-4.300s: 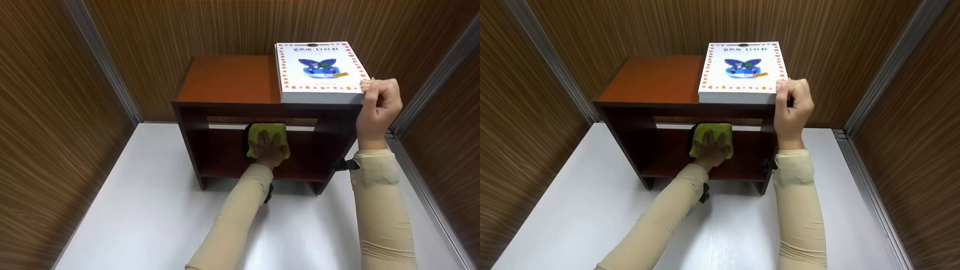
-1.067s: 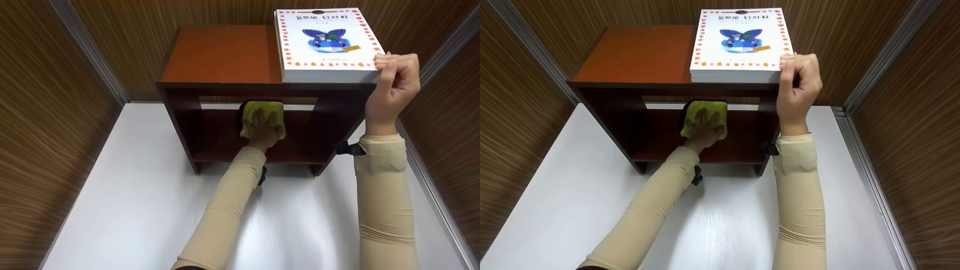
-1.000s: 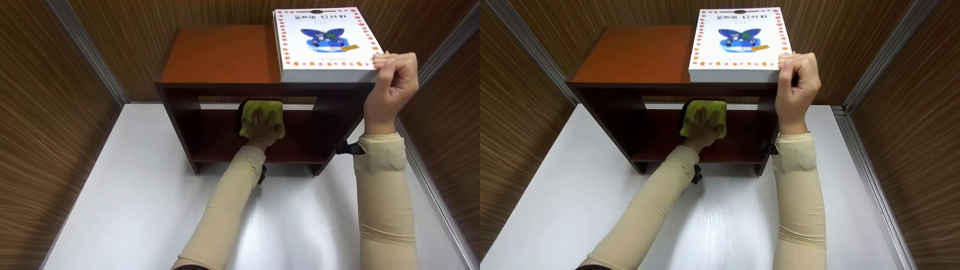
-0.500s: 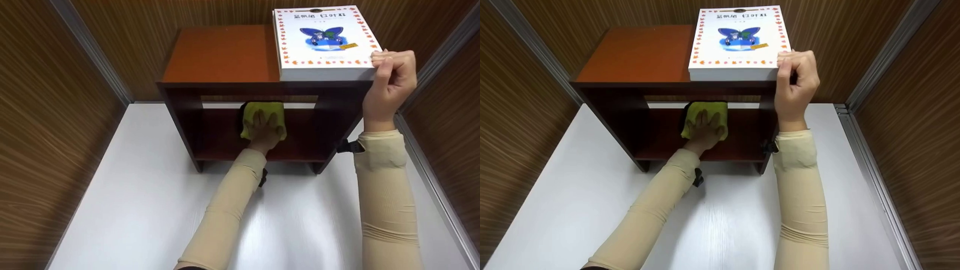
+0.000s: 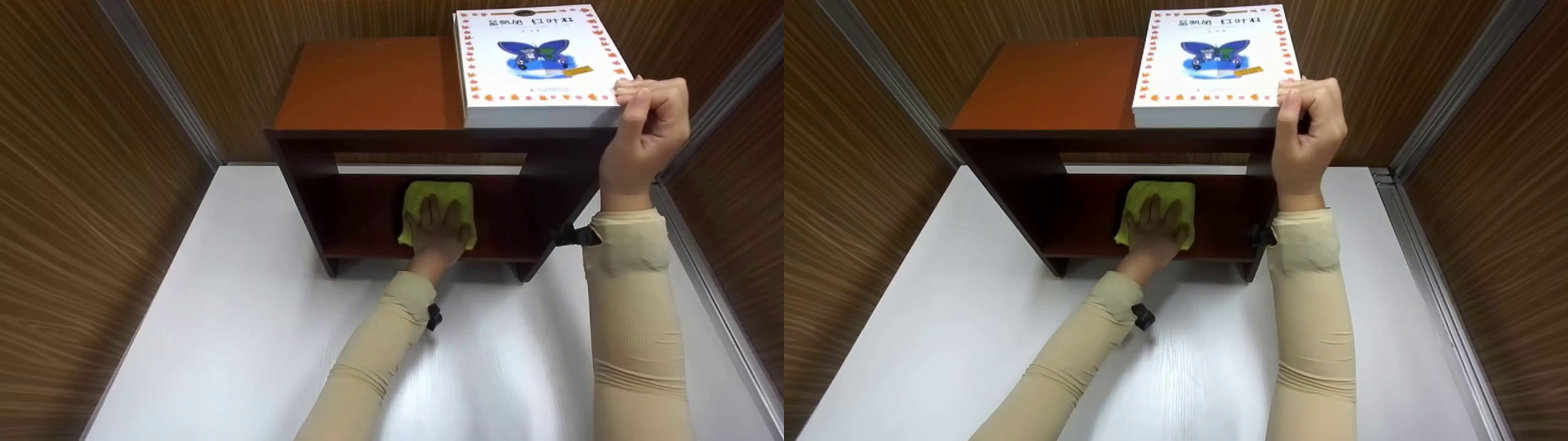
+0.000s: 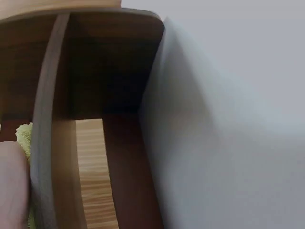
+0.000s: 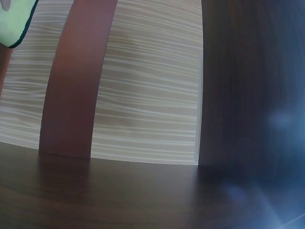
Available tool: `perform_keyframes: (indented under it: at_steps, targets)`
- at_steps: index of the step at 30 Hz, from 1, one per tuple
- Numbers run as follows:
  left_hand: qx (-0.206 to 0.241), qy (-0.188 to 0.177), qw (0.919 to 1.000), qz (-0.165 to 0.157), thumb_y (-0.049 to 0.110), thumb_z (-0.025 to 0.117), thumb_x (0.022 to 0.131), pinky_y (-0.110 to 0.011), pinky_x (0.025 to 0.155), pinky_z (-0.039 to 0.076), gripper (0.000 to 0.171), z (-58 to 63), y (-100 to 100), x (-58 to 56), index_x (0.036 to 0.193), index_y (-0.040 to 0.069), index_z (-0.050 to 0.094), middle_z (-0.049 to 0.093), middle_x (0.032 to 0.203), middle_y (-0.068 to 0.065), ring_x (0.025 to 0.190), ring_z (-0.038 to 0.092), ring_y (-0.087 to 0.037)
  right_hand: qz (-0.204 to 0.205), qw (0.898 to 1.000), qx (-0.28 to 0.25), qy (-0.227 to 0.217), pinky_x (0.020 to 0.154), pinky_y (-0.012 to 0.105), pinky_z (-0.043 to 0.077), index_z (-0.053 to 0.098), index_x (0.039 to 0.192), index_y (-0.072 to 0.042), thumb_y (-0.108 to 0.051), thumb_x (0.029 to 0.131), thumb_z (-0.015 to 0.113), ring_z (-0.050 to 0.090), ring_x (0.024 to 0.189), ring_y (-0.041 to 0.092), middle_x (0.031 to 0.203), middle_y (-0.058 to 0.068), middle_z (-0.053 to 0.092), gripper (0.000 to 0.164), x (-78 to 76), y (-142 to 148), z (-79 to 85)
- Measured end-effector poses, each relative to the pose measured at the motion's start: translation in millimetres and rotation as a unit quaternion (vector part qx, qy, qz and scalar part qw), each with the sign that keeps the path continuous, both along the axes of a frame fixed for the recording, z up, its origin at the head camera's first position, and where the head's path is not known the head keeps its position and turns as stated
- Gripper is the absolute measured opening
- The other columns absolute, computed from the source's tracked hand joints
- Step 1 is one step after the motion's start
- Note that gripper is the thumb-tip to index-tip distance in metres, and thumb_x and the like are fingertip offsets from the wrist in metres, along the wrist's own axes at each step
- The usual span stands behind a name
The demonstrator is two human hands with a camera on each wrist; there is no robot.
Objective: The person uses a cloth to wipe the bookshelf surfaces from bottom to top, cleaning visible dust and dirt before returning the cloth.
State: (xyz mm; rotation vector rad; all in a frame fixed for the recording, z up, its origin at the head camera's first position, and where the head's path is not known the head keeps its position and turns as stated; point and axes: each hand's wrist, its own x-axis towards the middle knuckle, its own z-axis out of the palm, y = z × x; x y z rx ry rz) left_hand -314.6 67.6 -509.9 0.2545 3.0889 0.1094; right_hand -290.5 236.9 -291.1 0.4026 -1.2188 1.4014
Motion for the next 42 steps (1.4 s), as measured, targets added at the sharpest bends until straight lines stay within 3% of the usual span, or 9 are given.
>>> perform_keyframes:
  at_steps: [8, 17, 24, 42]
  targets:
    - [0.002, 0.005, 1.0000, -0.007, 0.056, 0.012, 0.097, -0.063, 0.104, 0.009, 0.060, 3.4, 4, 15.5, 0.151, 0.031, 0.008, 0.003, 0.155, -0.015, 0.141, -0.003, -0.030, -0.003, 1.000, -0.004, -0.002, 0.078, 0.034, 0.046, 0.055, 0.062, 0.011, 0.006, 0.079, 0.046, 0.056, 0.074, 0.027, 0.068, 0.007, 0.054, 0.019, 2.7, 2, 2.9]
    - [-0.003, 0.030, 0.9995, -0.005, 0.054, 0.015, 0.097, -0.063, 0.104, 0.011, 0.059, 1.5, 8, 23.8, 0.150, 0.029, 0.013, 0.007, 0.154, -0.016, 0.141, 0.001, -0.032, -0.004, 1.000, -0.007, -0.002, 0.078, 0.033, 0.046, 0.055, 0.062, 0.011, 0.007, 0.079, 0.046, 0.056, 0.073, 0.026, 0.068, 0.007, 0.054, 0.020, 2.5, 4, 3.0]
    - [-0.016, 0.020, 0.9996, 0.011, 0.055, 0.013, 0.097, -0.061, 0.104, 0.012, 0.060, 0.1, 16, 29.8, 0.151, 0.028, 0.010, 0.005, 0.154, -0.018, 0.141, 0.001, -0.032, 0.003, 1.000, -0.009, 0.005, 0.079, 0.034, 0.046, 0.055, 0.062, 0.011, 0.008, 0.079, 0.046, 0.056, 0.073, 0.026, 0.067, 0.007, 0.054, 0.020, 2.4, 2, 1.7]
    - [-0.015, 0.035, 0.9991, 0.020, 0.056, 0.014, 0.096, -0.064, 0.103, 0.013, 0.062, -0.9, 42, 32.3, 0.151, 0.027, 0.013, 0.007, 0.153, -0.020, 0.140, 0.004, -0.035, 0.008, 1.000, -0.006, 0.003, 0.077, 0.034, 0.046, 0.055, 0.062, 0.011, 0.007, 0.079, 0.047, 0.057, 0.074, 0.028, 0.068, 0.007, 0.054, 0.019, -3.4, 1, -1.9]
